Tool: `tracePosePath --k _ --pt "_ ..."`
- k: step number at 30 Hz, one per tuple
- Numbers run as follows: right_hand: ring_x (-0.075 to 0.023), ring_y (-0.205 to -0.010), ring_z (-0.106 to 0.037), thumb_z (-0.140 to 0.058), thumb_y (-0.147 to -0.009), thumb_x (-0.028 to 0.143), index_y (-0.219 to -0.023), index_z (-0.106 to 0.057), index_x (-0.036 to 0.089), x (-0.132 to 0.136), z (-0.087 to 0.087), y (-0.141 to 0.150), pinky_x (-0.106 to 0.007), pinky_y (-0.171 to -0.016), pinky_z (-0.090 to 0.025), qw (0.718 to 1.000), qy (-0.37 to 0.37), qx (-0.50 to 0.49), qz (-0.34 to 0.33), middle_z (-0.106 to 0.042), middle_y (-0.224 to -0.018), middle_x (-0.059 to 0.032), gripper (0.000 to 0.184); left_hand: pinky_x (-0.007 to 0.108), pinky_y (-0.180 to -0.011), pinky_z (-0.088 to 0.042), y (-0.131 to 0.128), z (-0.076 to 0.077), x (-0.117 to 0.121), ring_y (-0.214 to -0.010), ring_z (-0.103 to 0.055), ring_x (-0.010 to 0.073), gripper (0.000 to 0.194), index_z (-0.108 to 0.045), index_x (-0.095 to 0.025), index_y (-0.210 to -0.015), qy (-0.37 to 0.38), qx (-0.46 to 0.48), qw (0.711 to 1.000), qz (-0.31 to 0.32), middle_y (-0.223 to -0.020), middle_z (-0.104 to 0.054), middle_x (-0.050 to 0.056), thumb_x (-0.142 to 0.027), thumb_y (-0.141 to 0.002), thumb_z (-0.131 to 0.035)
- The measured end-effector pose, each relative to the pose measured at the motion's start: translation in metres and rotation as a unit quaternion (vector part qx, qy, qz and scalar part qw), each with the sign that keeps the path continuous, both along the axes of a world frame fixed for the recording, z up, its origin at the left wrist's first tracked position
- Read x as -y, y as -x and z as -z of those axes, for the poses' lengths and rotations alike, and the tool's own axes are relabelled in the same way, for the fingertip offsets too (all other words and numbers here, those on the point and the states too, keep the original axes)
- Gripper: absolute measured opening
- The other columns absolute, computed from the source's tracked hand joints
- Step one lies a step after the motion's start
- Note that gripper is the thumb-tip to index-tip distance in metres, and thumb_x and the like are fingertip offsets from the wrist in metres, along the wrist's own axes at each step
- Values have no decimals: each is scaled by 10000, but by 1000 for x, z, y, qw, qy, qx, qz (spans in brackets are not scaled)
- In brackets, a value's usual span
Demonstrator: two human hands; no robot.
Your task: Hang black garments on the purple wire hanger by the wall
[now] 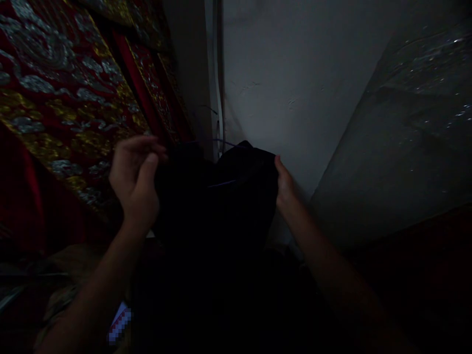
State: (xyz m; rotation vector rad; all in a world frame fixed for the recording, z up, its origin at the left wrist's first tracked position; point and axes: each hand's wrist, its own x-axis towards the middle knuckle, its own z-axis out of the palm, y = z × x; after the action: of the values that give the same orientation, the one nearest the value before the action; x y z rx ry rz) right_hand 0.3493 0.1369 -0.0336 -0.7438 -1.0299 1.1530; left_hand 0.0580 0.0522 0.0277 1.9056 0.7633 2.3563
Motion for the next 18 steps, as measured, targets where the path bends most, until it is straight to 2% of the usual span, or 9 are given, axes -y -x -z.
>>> tracePosePath --k 2,4,6,7,9,11,14,16,18 --pt "-294 -1027 -714 -536 -849 756 -1118 -676 230 8 8 -7 -441 -833 -599 998 31 -49 11 -755 -1061 -88 607 240 -717 -507 -15 30 22 -719 -639 137 219 -688 -219 -1142 106 -153 983 4 -821 -666 0 -207 -968 -555" --pt "-296 -1022 -715 -537 -853 746 -1131 -677 248 20 20 -14 -449 -827 -600 997 49 -60 25 -756 -1075 -81 587 266 -719 -527 -29 65 31 -723 -675 164 362 -618 -268 -1328 211 -315 925 2 -883 -712 12 -249 -973 -555" --pt "-304 -1002 -719 -530 -846 762 -1123 -685 254 32 33 -19 -462 -814 -599 997 58 -42 25 -760 -1058 -84 599 312 -758 -554 -38 103 27 -808 -719 208 503 -479 -310 -1484 292 -391 873 -24 -1062 -740 51 -287 -985 -532" --pt "-308 -991 -720 -525 -842 775 -1123 -688 253 36 39 -21 -467 -808 -598 998 60 -29 20 -762 -1048 -89 614 337 -778 -563 -41 121 23 -862 -731 233 500 -482 -313 -1483 327 -410 850 -45 -1147 -732 75 -299 -986 -528" --pt "-308 -980 -722 -519 -838 787 -1144 -686 251 42 48 -24 -468 -801 -594 998 61 -13 16 -762 -1042 -96 639 387 -804 -571 -44 152 12 -943 -731 288 419 -583 -269 -1389 377 -421 819 -100 -1226 -704 129 -328 -976 -544" --pt "-302 -985 -720 -514 -842 786 -1170 -676 251 42 52 -26 -462 -796 -590 997 67 -16 25 -757 -1058 -98 648 419 -833 -565 -42 176 6 -994 -713 319 334 -666 -223 -1254 388 -401 818 -140 -1217 -689 162 -355 -965 -562" --pt "-286 -1019 -704 -578 -834 713 -1140 -672 250 39 56 -26 -438 -801 -584 992 97 -61 54 -734 -1129 -93 562 405 -854 -549 -39 197 6 -959 -698 289 205 -714 -211 -1046 372 -329 859 -125 -1057 -715 124 -327 -960 -569" --pt "-251 -1037 -686 -688 -781 549 -1077 -665 257 44 68 -22 -386 -821 -572 980 106 -118 121 -711 -1159 -66 416 382 -840 -541 -41 205 11 -890 -697 256 144 -710 -219 -936 368 -277 883 -89 -929 -727 78 -297 -946 -589" --pt "-202 -1040 -661 -741 -697 370 -1029 -639 275 57 90 -12 -317 -825 -547 952 96 -162 240 -682 -1152 -24 361 364 -832 -531 -47 211 20 -859 -697 237 116 -688 -219 -884 364 -223 902 -64 -868 -727 49 -294 -931 -613"
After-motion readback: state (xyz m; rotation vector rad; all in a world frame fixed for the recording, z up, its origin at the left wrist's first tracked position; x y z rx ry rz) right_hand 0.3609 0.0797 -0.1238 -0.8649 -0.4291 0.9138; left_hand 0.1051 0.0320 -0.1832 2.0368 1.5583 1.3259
